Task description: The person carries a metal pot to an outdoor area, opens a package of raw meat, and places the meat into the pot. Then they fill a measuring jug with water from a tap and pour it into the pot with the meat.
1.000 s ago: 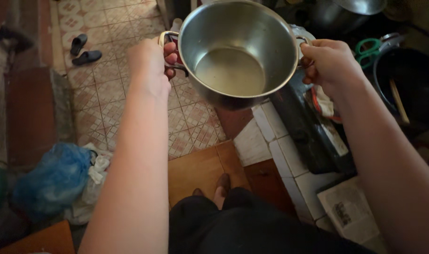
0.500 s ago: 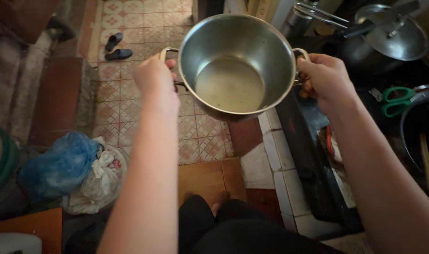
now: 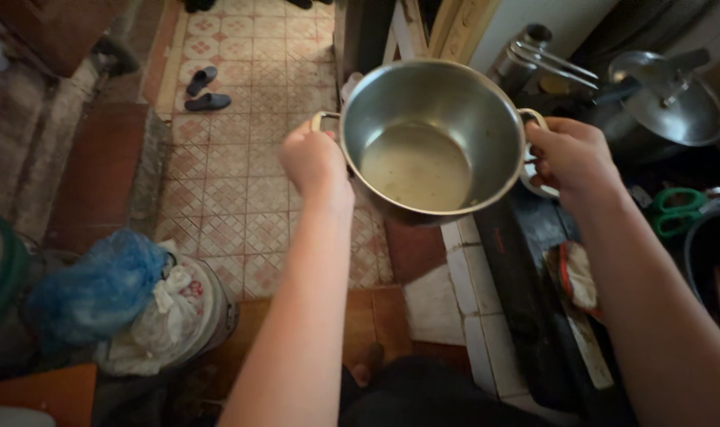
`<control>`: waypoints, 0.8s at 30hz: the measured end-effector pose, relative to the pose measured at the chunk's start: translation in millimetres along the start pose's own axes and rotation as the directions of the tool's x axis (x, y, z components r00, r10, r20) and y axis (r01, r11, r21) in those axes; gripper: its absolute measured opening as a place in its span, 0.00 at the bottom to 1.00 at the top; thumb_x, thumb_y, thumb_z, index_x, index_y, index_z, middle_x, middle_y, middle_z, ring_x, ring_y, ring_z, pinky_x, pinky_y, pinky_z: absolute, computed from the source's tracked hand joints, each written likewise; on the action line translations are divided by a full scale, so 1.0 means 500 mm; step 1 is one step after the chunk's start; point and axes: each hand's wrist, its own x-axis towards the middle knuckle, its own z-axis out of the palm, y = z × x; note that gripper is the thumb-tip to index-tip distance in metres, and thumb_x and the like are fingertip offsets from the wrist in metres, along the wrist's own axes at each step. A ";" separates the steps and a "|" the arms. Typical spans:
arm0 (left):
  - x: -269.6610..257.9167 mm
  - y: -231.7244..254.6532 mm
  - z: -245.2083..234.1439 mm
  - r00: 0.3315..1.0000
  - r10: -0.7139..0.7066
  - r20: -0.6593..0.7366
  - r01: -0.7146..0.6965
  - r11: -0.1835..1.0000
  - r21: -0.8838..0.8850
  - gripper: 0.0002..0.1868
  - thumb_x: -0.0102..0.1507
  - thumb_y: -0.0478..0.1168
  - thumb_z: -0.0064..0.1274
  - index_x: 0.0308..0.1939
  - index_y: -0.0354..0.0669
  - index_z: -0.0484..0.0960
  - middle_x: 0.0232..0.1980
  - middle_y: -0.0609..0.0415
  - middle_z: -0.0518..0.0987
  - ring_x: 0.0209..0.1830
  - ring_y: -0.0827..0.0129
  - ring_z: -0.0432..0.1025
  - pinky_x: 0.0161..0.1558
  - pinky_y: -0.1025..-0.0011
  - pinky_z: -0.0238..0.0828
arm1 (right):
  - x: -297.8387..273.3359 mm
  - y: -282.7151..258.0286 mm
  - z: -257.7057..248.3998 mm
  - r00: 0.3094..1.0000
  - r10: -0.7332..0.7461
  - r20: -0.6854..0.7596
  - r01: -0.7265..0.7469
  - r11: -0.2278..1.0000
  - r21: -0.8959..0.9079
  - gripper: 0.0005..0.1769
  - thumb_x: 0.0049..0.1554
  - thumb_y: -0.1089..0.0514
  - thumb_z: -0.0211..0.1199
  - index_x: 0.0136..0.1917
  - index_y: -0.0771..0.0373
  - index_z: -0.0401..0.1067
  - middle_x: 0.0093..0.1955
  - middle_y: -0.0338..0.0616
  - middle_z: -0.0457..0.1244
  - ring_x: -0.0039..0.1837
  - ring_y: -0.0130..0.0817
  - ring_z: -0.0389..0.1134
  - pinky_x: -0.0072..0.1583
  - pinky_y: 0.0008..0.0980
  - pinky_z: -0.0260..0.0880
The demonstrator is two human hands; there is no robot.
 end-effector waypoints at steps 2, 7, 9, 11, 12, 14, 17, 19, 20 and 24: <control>0.005 0.016 0.000 1.000 -0.027 0.010 0.027 0.999 0.028 0.11 0.57 0.26 0.40 0.23 0.35 0.77 0.25 0.56 0.73 0.24 0.73 0.66 0.27 0.72 0.63 | 0.005 -0.007 0.012 1.000 -0.011 0.021 0.011 1.000 0.006 0.11 0.62 0.56 0.62 0.54 0.64 0.76 0.35 0.33 0.61 0.28 0.18 0.54 0.32 0.26 0.60; 0.050 0.042 0.006 0.998 -0.063 0.011 0.063 0.998 0.029 0.12 0.58 0.26 0.40 0.27 0.37 0.81 0.28 0.56 0.74 0.26 0.72 0.67 0.29 0.73 0.65 | 0.035 -0.021 0.058 1.000 -0.006 0.006 0.006 1.000 -0.004 0.14 0.63 0.53 0.59 0.55 0.66 0.75 0.35 0.37 0.62 0.27 0.21 0.55 0.32 0.28 0.60; 0.086 0.045 0.002 0.997 -0.064 -0.032 0.067 0.992 0.108 0.09 0.59 0.27 0.42 0.26 0.32 0.78 0.28 0.55 0.74 0.26 0.71 0.67 0.29 0.72 0.65 | 0.051 -0.024 0.086 0.999 0.040 -0.014 -0.040 0.999 -0.008 0.16 0.64 0.50 0.57 0.56 0.64 0.76 0.35 0.36 0.63 0.27 0.21 0.54 0.32 0.27 0.59; 0.133 0.049 -0.003 0.998 -0.063 -0.014 0.064 0.995 0.073 0.11 0.58 0.26 0.40 0.27 0.33 0.80 0.28 0.56 0.74 0.26 0.72 0.67 0.29 0.73 0.65 | 0.072 -0.031 0.123 0.999 0.044 0.008 -0.044 0.998 0.036 0.18 0.66 0.49 0.56 0.57 0.64 0.76 0.33 0.35 0.59 0.28 0.22 0.53 0.31 0.27 0.58; 0.161 0.054 -0.003 0.998 -0.059 -0.004 0.059 0.997 0.053 0.13 0.58 0.26 0.39 0.27 0.34 0.81 0.28 0.56 0.74 0.26 0.72 0.67 0.29 0.73 0.65 | 0.085 -0.039 0.144 0.999 0.042 0.019 -0.043 0.997 0.059 0.18 0.66 0.48 0.56 0.58 0.64 0.75 0.33 0.35 0.57 0.28 0.22 0.52 0.31 0.27 0.58; 0.210 0.064 -0.013 0.999 -0.047 0.016 0.047 0.999 -0.003 0.12 0.59 0.26 0.40 0.29 0.34 0.80 0.28 0.56 0.72 0.26 0.72 0.65 0.28 0.72 0.63 | 0.107 -0.052 0.190 0.999 0.045 0.016 -0.046 0.997 0.063 0.18 0.66 0.48 0.55 0.59 0.63 0.75 0.33 0.34 0.57 0.28 0.22 0.52 0.31 0.28 0.58; 0.291 0.091 -0.022 0.999 -0.026 -0.031 0.026 0.999 0.018 0.12 0.60 0.27 0.41 0.28 0.34 0.81 0.28 0.57 0.71 0.26 0.73 0.64 0.28 0.71 0.61 | 0.142 -0.085 0.264 0.997 0.055 0.063 -0.061 0.993 0.101 0.19 0.66 0.48 0.54 0.60 0.63 0.74 0.33 0.33 0.56 0.28 0.21 0.52 0.31 0.27 0.57; 0.346 0.115 -0.029 0.995 -0.022 -0.092 0.027 0.999 0.046 0.11 0.61 0.28 0.44 0.27 0.34 0.81 0.27 0.57 0.71 0.25 0.74 0.64 0.28 0.72 0.61 | 0.163 -0.112 0.320 0.993 0.075 0.091 -0.085 0.990 0.112 0.19 0.67 0.47 0.53 0.60 0.62 0.74 0.33 0.32 0.55 0.28 0.21 0.51 0.31 0.27 0.57; 0.374 0.128 -0.033 0.992 -0.027 -0.125 0.033 0.998 0.046 0.10 0.61 0.29 0.45 0.27 0.35 0.80 0.27 0.58 0.71 0.25 0.74 0.64 0.28 0.72 0.61 | 0.172 -0.127 0.346 0.992 0.088 0.094 -0.098 0.990 0.106 0.19 0.67 0.47 0.53 0.60 0.62 0.74 0.33 0.32 0.55 0.28 0.20 0.51 0.32 0.27 0.58; 0.468 0.171 -0.061 0.995 0.032 -0.092 -0.030 0.999 0.020 0.10 0.61 0.28 0.45 0.27 0.36 0.79 0.28 0.59 0.72 0.27 0.75 0.64 0.30 0.74 0.61 | 0.195 -0.181 0.448 0.989 0.042 0.145 -0.060 0.991 0.123 0.20 0.67 0.47 0.52 0.59 0.65 0.71 0.32 0.34 0.55 0.27 0.22 0.50 0.32 0.29 0.59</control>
